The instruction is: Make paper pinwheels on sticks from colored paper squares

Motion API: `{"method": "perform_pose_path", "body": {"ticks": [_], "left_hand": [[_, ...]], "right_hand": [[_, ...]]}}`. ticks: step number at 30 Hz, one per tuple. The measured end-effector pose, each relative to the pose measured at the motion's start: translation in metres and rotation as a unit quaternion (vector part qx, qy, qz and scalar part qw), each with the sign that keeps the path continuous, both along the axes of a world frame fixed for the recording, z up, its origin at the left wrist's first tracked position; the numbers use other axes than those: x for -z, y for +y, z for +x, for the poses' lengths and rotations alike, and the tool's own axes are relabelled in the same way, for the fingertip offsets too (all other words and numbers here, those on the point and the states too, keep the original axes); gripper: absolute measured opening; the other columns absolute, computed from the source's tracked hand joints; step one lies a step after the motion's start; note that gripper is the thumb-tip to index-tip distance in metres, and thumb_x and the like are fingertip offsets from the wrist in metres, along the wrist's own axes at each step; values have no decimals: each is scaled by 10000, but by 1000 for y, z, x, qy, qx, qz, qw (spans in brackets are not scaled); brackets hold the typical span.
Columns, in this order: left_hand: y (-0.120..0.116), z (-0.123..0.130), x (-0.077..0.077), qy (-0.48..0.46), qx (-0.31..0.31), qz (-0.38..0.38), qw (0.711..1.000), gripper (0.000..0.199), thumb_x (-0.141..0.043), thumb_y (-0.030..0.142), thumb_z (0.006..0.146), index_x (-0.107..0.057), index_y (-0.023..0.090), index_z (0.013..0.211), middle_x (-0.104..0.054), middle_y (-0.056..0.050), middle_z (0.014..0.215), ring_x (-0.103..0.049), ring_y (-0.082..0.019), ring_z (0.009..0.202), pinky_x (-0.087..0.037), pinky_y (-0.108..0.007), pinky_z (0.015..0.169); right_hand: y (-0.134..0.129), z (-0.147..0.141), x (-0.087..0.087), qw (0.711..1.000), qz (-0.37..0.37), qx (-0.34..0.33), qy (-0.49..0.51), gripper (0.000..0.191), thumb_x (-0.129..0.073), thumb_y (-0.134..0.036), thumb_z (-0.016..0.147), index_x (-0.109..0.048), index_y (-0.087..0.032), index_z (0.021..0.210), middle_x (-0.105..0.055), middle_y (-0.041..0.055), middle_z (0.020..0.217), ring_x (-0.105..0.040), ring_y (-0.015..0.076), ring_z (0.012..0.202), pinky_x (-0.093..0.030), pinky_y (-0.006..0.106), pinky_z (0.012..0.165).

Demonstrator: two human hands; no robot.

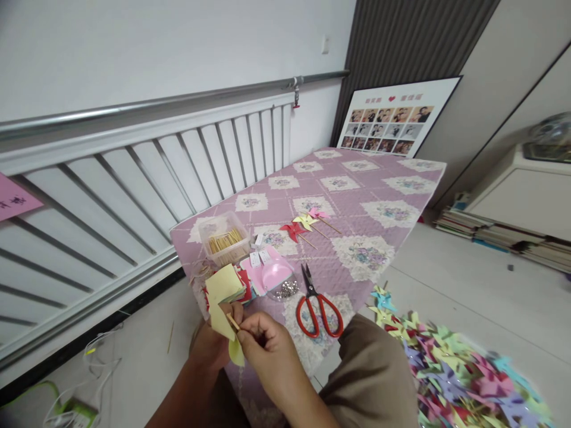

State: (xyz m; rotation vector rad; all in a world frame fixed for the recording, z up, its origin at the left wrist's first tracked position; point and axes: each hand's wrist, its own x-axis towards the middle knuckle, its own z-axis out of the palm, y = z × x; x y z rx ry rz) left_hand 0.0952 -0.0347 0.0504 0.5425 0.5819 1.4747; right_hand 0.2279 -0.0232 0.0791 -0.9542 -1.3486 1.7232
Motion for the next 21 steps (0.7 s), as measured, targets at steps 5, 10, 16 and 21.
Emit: {"method": "perform_pose_path", "body": {"ticks": [5,10,16,21], "left_hand": [[0,1,0,-6,-9,-2,1000,334,-876,290,545,-566,169,579,-529,19,671,-448,-88,564,-353,-233,529],[0,1,1,-7,-9,-21,1000,339,-876,291,547,-562,170,585,-530,14,663,-449,-96,563,-360,-248,542],[0,1,1,-15,-6,-21,1000,355,-879,299,541,-551,170,582,-518,22,653,-446,-92,566,-354,-245,548],[1,2,-1,-34,-4,1,999,304,-865,294,574,-591,170,619,-531,33,672,-470,-77,580,-351,-227,561]], "right_hand": [[-1,-1,-2,1000,4,4,1,201,-644,-355,786,-564,-187,709,-423,-65,590,-360,97,538,-294,220,516],[-2,-1,-3,1000,0,6,4,208,-651,-362,782,-565,-189,703,-418,-67,576,-358,98,527,-294,224,510],[-1,-2,-1,1000,17,17,-4,223,-652,-365,779,-554,-189,683,-414,-63,581,-366,103,539,-299,223,516],[-2,-3,4,999,29,24,-3,240,-654,-399,787,-568,-190,704,-401,-63,587,-365,108,548,-298,225,521]]}}
